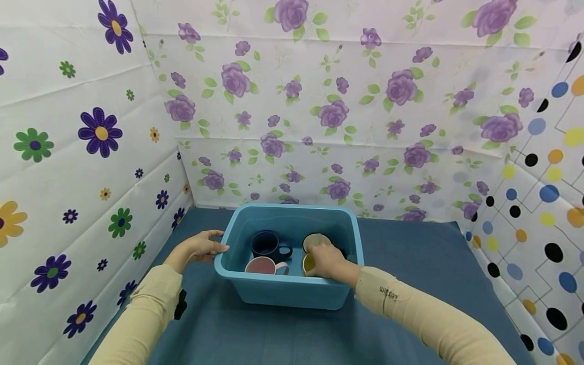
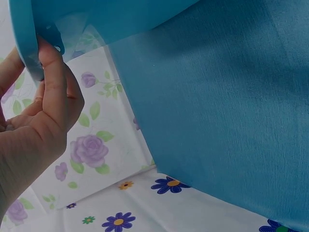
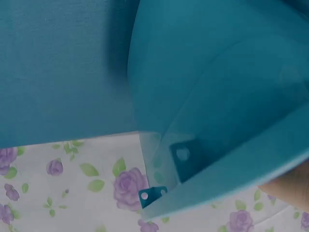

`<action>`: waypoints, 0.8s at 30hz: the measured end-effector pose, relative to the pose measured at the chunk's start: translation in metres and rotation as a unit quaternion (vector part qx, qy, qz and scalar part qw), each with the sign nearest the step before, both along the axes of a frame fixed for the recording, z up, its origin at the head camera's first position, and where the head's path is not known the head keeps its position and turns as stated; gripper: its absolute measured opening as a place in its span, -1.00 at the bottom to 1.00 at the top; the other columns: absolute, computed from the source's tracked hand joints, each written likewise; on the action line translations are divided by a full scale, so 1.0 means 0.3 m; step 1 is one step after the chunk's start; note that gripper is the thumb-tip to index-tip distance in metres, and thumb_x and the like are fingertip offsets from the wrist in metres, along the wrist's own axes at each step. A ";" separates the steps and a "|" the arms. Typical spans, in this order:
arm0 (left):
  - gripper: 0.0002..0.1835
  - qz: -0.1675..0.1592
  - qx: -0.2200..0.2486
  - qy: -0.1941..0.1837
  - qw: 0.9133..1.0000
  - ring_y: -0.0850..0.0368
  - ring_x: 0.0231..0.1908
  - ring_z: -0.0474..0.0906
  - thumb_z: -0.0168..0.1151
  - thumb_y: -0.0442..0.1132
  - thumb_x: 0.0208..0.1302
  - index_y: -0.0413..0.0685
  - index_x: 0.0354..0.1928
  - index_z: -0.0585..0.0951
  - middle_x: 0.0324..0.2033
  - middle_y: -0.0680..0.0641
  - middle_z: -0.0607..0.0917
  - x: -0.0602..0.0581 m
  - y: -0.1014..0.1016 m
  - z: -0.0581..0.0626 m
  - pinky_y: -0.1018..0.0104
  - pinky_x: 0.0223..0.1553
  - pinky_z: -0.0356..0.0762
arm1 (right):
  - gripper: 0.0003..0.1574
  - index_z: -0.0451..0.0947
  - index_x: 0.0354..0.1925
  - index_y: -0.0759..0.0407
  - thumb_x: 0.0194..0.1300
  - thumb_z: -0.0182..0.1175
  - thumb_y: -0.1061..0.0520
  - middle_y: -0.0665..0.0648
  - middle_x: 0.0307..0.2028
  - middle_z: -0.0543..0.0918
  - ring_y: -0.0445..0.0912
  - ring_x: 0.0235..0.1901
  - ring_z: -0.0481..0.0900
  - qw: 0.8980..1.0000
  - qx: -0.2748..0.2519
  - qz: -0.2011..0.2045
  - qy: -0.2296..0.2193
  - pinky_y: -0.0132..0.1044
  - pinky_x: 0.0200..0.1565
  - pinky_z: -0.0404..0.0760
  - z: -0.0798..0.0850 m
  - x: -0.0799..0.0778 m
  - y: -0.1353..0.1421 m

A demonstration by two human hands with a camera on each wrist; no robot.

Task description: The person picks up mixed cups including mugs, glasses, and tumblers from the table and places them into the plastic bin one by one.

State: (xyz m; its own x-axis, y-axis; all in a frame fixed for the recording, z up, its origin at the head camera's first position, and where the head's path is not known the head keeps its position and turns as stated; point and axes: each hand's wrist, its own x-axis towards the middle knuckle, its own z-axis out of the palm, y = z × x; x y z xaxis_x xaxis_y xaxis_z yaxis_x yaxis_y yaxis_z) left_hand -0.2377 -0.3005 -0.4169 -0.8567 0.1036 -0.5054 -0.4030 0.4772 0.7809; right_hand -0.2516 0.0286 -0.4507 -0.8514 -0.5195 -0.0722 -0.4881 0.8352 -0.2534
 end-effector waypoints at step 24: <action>-0.22 -0.005 0.010 -0.002 1.000 -0.26 0.12 0.48 0.11 -0.28 0.34 -0.35 0.42 -0.08 0.24 -0.48 0.30 0.001 -0.002 -0.002 0.04 -0.02 0.60 | -0.57 0.54 -0.19 0.17 -0.01 0.45 0.06 0.14 -0.37 0.60 0.00 -0.37 0.50 0.999 -0.013 -0.024 -0.037 -0.06 -0.26 0.52 -0.080 -0.024 -0.015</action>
State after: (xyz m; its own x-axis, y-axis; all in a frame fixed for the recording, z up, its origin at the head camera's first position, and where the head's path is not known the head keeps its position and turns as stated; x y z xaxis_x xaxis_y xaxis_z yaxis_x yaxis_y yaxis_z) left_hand -0.2375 -0.3012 -0.4175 -0.8539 0.1221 -0.5059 -0.4012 0.4647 0.7893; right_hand -0.2588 0.0241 -0.4746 -0.8677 -0.4815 -0.1230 -0.4275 0.8494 -0.3095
